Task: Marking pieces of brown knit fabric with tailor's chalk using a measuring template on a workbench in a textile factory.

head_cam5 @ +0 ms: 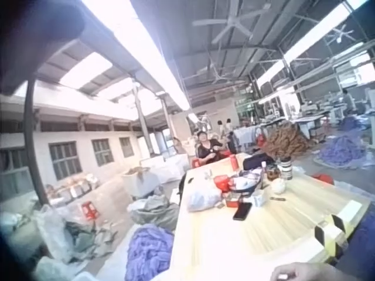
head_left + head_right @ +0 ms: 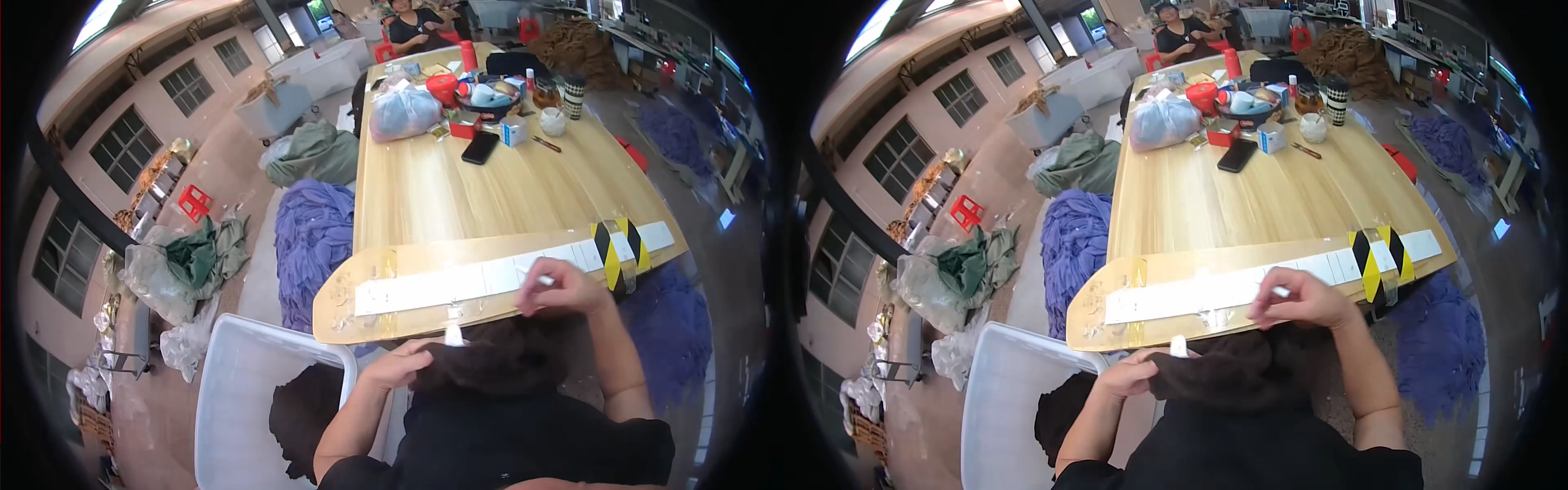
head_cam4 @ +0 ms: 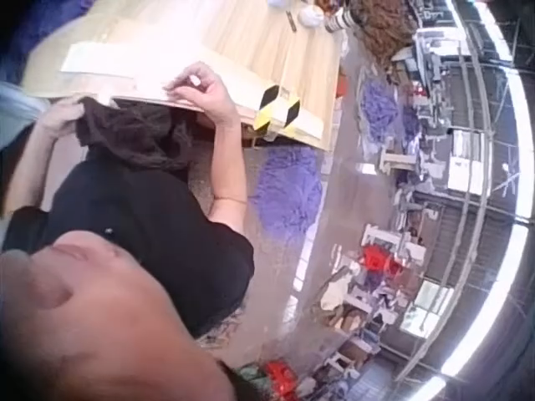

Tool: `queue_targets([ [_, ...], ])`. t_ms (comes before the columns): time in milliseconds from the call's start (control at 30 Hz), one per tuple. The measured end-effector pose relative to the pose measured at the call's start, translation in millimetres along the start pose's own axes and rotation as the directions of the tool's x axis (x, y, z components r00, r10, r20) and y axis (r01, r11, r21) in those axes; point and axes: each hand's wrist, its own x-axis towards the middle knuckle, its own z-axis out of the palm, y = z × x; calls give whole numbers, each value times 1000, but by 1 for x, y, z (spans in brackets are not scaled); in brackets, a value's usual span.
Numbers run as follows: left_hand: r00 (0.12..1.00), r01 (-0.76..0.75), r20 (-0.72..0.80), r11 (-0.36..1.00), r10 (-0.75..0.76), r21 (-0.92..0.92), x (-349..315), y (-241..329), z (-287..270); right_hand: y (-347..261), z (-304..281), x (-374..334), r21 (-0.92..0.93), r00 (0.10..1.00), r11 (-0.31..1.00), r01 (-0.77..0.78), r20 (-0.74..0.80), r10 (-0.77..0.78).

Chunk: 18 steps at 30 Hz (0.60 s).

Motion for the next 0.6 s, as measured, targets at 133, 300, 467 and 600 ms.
queue_targets([
  [133, 909, -331, 306, 936, 282, 121, 27, 19, 35, 50, 29, 39, -421, 900, 905, -61, 369, 233],
  [300, 864, -409, 277, 907, 420, -100, 2, 28, 22, 65, 6, 24, -468, 879, 876, -117, 361, 310],
  [467, 964, -265, -18, 954, 265, -139, 10, 2, 17, 35, 35, 19, -478, 996, 874, 81, 78, -50],
  [600, 978, 99, -193, 989, -77, 107, 29, -33, -3, 21, 71, 22, -589, 993, 800, 116, 61, -99],
])
